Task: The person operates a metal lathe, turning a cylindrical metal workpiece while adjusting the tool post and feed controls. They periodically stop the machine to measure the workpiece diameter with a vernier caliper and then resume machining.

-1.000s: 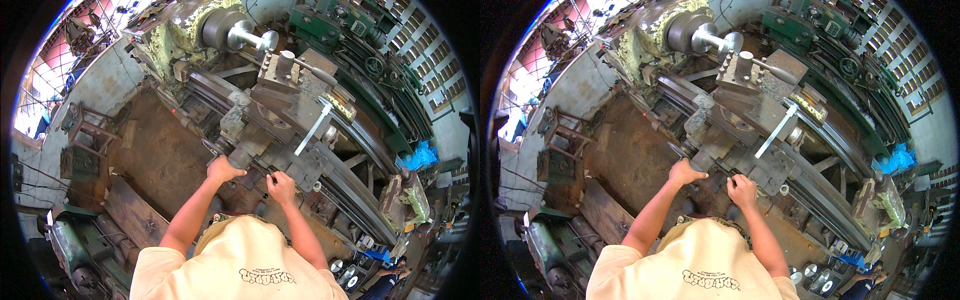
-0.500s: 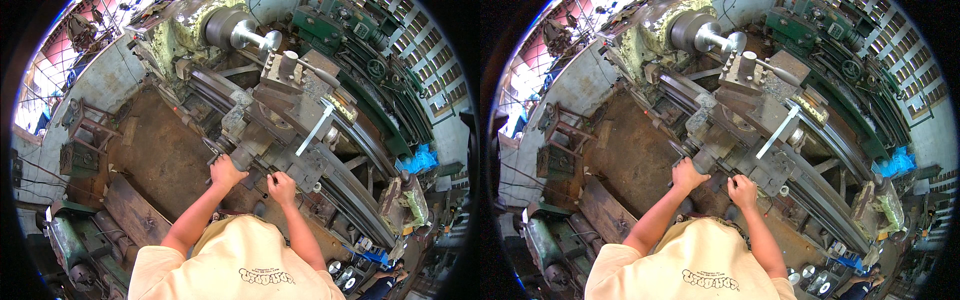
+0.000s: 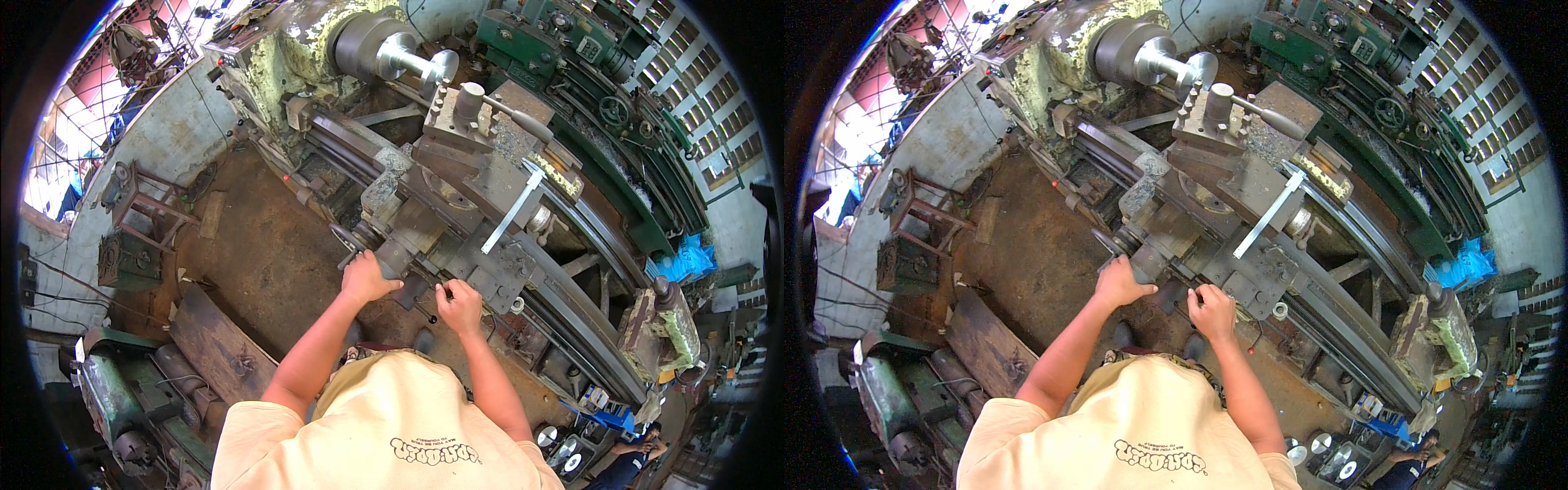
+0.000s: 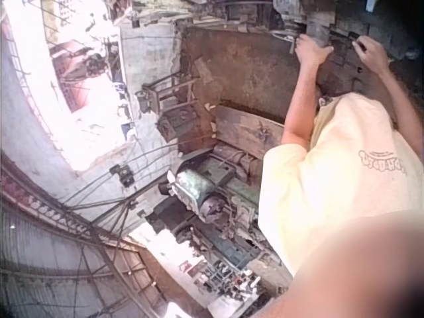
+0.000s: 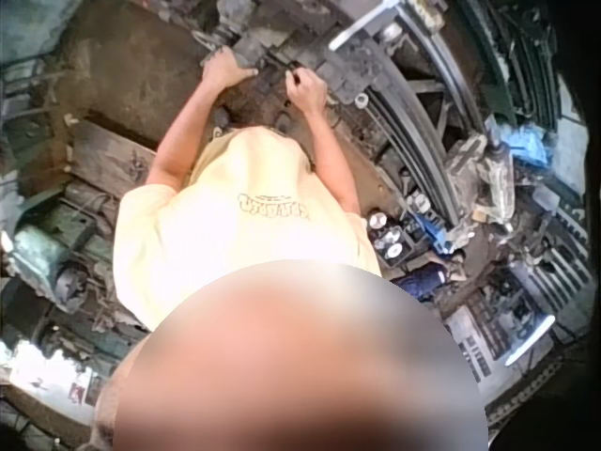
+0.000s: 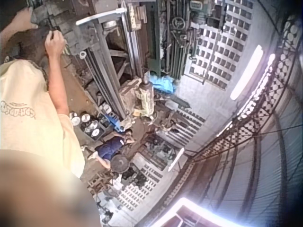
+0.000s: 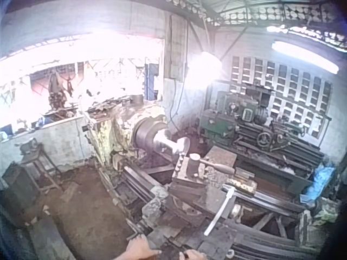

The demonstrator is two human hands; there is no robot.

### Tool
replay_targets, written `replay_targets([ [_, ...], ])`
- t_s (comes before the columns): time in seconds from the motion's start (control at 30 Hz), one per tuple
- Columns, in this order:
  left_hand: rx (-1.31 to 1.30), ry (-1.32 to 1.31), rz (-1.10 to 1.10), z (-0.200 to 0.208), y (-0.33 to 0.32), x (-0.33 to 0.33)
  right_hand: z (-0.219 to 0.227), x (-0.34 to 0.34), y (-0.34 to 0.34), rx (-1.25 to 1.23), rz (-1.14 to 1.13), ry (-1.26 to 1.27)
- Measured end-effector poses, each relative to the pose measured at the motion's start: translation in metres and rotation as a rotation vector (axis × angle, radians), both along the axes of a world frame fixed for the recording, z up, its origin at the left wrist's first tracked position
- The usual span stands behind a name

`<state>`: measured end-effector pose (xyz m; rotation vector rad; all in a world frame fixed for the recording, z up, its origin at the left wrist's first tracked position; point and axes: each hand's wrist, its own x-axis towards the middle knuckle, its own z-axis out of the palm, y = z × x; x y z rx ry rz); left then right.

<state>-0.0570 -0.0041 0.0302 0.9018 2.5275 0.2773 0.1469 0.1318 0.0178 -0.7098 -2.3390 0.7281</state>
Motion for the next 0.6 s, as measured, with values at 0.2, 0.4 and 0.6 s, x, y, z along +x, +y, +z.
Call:
replay_targets([
  [0.2, 0.143, -0.365, 0.039, -0.008, -0.007, -0.034, 0.000, 0.000, -0.001, -0.010, -0.004, 0.013],
  [0.4, 0.290, -0.779, 0.178, -0.025, -0.013, -0.048, -0.001, 0.001, 0.000, -0.009, -0.009, 0.024],
  [0.6, 0.339, -1.006, 0.295, -0.027, -0.019, -0.052, -0.002, 0.001, 0.000, 0.000, -0.018, 0.011],
])
